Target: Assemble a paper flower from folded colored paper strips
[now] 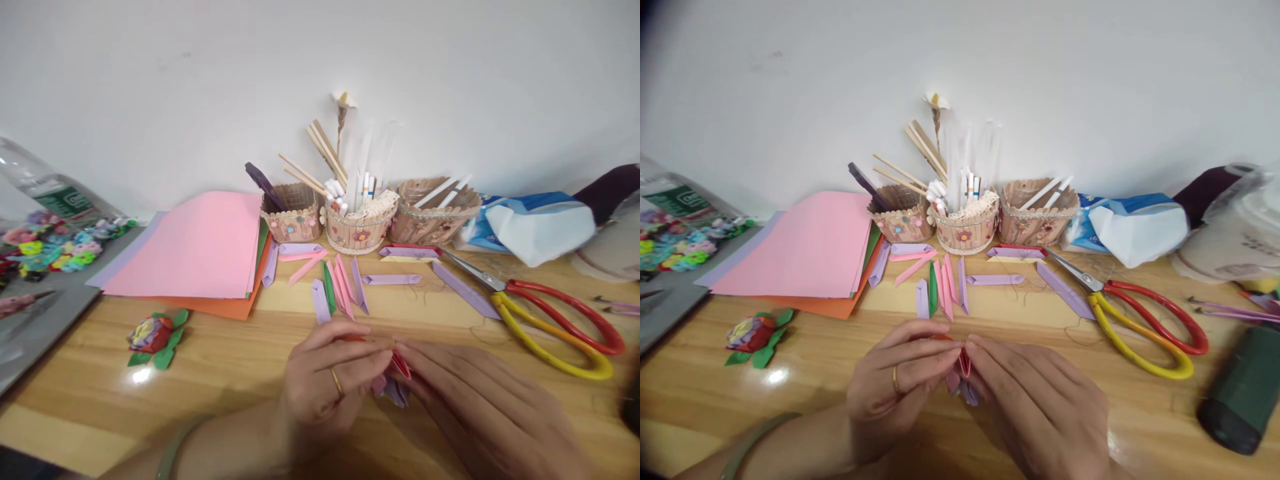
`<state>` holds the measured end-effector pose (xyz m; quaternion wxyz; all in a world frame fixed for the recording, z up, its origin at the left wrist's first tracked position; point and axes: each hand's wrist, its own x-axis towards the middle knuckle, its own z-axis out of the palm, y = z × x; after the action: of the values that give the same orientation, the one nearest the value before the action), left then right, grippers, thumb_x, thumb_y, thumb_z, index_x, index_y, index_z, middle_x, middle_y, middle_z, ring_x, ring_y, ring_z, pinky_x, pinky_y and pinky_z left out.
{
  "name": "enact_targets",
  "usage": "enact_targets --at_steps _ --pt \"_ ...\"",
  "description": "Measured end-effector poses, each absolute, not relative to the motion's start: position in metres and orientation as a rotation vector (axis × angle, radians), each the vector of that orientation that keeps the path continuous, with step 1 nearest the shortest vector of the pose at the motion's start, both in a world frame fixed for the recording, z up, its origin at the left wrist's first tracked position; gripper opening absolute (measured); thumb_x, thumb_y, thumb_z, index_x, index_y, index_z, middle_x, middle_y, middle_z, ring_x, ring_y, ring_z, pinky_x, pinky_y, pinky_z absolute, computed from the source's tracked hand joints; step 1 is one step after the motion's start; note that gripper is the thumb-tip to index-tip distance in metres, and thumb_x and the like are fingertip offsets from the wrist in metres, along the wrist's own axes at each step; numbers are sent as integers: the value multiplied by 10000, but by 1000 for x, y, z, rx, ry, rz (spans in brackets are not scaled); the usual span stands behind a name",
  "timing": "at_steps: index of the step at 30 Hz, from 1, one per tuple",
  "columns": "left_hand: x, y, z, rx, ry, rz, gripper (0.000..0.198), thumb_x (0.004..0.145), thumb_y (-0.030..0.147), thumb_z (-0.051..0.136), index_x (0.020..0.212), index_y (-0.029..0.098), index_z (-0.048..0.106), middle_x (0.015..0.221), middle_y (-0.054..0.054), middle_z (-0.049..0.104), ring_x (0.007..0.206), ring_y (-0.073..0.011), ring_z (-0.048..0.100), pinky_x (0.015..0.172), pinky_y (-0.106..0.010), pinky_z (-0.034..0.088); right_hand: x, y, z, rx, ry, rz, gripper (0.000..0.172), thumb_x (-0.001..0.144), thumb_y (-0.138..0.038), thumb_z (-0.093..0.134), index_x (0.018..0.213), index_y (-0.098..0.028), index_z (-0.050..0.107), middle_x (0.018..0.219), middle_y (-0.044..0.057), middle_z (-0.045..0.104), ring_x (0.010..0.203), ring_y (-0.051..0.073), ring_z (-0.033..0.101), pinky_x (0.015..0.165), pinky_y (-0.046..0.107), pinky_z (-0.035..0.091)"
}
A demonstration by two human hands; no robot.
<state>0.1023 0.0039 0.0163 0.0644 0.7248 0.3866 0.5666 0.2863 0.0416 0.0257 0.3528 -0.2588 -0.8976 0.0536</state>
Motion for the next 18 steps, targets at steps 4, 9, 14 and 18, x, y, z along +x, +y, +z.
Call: enact_targets --at_steps 4,9,14,18 --pt "102 4 16 2210 1192 1689 231 775 40 579 975 140 635 841 -90 731 867 -153 664 797 -287 555 277 45 34 -611 -2291 39 182 838 -112 507 968 -192 606 813 57 740 696 155 696 653 232 553" --pt "102 3 18 2173 1163 1665 237 753 37 596 962 149 611 826 -78 719 803 -144 660 816 -308 535 271 44 41 -726 -2183 228 86 829 -191 550 866 -241 609 713 9 725 588 139 673 577 214 537" --pt "100 1 21 1966 1191 1519 174 726 92 593 879 174 603 812 -54 625 795 -159 578 756 -332 489 270 44 38 -808 -2104 732 64 798 -245 612 740 -222 600 660 -7 675 586 116 635 537 184 502" --pt "95 4 24 1564 1127 1247 58 720 194 620 750 165 580 766 -28 550 790 -156 519 737 -302 426 269 45 35 -863 -2014 1207 147 786 -283 622 663 -206 604 621 -9 640 569 115 597 530 195 480"
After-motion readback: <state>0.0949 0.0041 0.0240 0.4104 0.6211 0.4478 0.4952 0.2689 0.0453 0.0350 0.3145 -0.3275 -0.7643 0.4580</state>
